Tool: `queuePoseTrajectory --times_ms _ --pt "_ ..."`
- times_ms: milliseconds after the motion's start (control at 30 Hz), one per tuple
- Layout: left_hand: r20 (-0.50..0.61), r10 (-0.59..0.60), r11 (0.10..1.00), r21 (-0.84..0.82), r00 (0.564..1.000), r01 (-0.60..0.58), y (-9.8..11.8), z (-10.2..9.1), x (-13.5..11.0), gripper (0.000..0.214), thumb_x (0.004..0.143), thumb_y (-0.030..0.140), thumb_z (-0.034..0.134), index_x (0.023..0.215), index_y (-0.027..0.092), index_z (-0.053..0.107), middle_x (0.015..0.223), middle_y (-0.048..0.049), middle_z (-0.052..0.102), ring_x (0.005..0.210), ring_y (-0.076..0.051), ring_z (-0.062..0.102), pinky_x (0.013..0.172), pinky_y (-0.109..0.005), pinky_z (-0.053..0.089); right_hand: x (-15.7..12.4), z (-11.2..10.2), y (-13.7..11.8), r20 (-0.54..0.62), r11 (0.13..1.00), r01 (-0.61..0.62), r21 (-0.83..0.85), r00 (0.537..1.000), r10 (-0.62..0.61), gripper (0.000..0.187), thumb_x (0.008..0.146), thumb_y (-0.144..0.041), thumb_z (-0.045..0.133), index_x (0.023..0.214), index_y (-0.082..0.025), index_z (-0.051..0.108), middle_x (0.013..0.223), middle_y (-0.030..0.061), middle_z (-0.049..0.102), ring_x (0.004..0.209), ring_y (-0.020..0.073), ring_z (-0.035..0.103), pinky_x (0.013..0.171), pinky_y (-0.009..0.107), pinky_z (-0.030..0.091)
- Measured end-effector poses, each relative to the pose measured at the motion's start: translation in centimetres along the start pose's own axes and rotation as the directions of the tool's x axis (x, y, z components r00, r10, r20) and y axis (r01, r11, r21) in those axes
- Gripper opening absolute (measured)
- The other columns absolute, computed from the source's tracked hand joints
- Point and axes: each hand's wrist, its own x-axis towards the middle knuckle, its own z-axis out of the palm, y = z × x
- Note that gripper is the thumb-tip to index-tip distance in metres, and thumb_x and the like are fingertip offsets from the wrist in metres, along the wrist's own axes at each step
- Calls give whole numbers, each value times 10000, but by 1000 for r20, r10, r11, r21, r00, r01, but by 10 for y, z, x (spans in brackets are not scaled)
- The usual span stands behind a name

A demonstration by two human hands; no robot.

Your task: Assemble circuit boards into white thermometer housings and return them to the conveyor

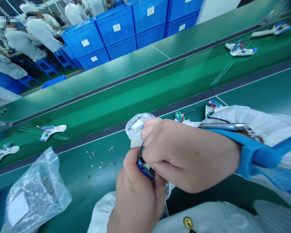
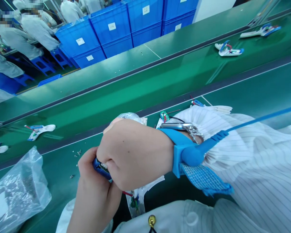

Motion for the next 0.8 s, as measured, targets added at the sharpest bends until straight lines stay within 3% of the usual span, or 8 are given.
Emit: queuePoseTrajectory --times_ms 133,233,333,467,667,800 --pt "1 17 999 45 1000 -17 4 2 -1 452 785 293 524 1173 197 313 747 -69 635 573 -298 652 483 -364 459 3 -2 1 161 998 -67 4 985 65 360 714 -62 455 446 -164 238 473 -22 342 522 102 268 642 316 285" --pt "-2 -19 996 90 1000 19 7 3 -1 433 794 289 495 1172 197 305 744 -80 647 592 -321 658 502 -388 460 3 -1 4 191 998 -66 7 980 63 361 728 -67 461 447 -166 258 477 -20 361 526 104 280 641 310 294" --pt "76 1 998 64 997 -5 5 4 1 425 789 268 494 1168 213 310 721 -62 646 561 -313 647 487 -379 446 0 0 7 184 997 -71 14 981 67 340 719 -58 466 450 -164 286 474 -20 378 536 104 313 646 303 306" --pt "132 -107 991 -66 985 117 3 1 4 431 789 282 527 1177 224 349 819 -93 669 636 -303 663 503 -365 455 -4 3 11 83 989 -121 82 990 114 298 708 -57 467 445 -159 370 472 -19 421 543 105 348 613 282 299" --pt "129 -194 914 -336 972 227 15 -7 4 420 816 284 542 1203 224 390 775 -53 673 580 -224 649 484 -301 440 -12 13 7 -243 982 -126 139 957 157 217 717 -81 466 558 -168 584 522 -10 505 601 122 408 592 258 292" --pt "169 -236 878 -386 957 285 22 -13 5 388 813 255 528 1182 240 411 673 -14 652 543 -208 637 481 -288 428 -15 16 3 -256 988 -71 138 961 105 225 755 -81 454 598 -160 595 550 -2 509 606 119 409 597 250 307"
